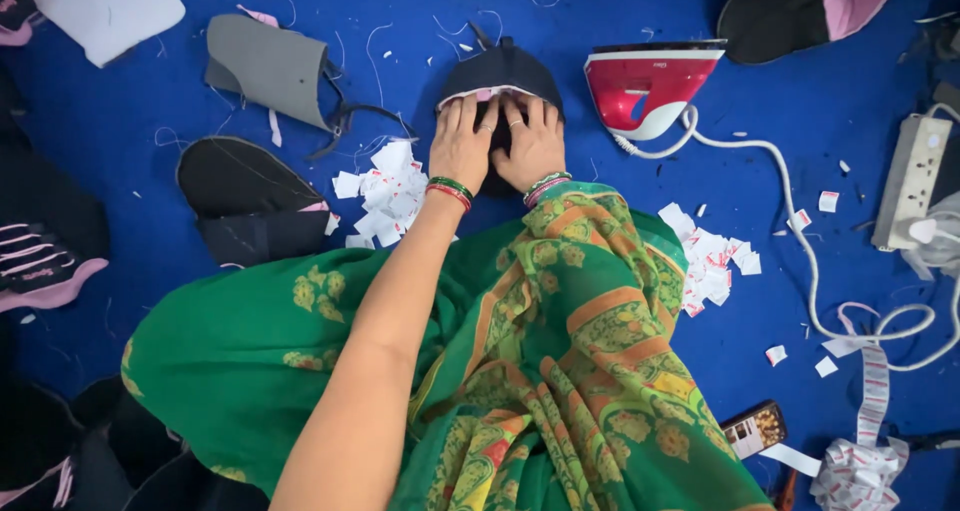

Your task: Ironing labels and reinforcing materials onto shoe upper components.

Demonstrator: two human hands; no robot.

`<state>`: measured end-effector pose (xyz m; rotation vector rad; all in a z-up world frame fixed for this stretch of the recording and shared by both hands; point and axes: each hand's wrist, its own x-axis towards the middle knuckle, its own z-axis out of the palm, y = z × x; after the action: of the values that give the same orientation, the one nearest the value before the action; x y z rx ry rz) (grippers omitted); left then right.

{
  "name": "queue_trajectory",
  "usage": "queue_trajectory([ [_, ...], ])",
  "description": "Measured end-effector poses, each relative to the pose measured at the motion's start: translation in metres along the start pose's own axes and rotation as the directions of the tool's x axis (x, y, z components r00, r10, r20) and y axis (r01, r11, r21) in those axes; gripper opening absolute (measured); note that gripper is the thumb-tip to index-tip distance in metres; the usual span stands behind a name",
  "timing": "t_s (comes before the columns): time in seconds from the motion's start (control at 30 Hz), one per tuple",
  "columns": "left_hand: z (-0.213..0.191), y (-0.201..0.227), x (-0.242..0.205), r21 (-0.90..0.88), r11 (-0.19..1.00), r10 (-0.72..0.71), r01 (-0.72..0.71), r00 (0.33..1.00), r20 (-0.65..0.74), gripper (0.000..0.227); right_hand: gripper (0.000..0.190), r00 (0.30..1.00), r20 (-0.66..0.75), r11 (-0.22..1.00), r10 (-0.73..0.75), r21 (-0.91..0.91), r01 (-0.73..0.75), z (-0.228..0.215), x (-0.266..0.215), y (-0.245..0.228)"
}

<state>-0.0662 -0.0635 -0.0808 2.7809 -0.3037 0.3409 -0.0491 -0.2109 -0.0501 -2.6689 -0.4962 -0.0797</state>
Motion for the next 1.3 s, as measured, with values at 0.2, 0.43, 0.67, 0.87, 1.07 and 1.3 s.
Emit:
queue_trajectory([
  [0.2,-0.002,0.004,0.001,-0.012,0.999,-0.049,0.05,0.998,0.029,0.05,0.081,1.0,0.001,1.0,0.007,0.01,-0.007,-0.008,0.001,-0.006],
  [0.43,0.011,0.006,-0.004,0.05,0.998,-0.045,0.048,0.997,-0.057,0.048,0.024,0.935,-0.067,0.882,0.347,0.361,-0.302,-0.028,-0.027,0.054],
  [0.67,0.012,0.007,-0.001,0.055,0.997,-0.051,0.054,0.997,-0.053,0.044,0.073,0.747,-0.304,0.805,0.592,0.173,-0.567,-0.056,-0.073,0.116],
  [0.87,0.01,0.008,-0.001,0.127,0.99,-0.052,0.055,0.998,-0.022,0.046,0.052,0.77,-0.428,0.839,0.473,0.485,-0.246,-0.069,-0.026,0.122],
  [1.07,0.009,0.009,-0.002,0.105,0.993,-0.053,0.055,0.998,-0.022,0.045,0.056,0.983,-0.135,0.981,0.125,-0.133,-0.143,-0.187,-0.001,0.056],
  [1.3,0.004,0.014,0.007,0.069,0.989,-0.122,0.128,0.988,-0.092,0.043,0.059,0.953,0.257,0.903,-0.16,-0.351,0.247,-0.188,-0.004,0.0],
])
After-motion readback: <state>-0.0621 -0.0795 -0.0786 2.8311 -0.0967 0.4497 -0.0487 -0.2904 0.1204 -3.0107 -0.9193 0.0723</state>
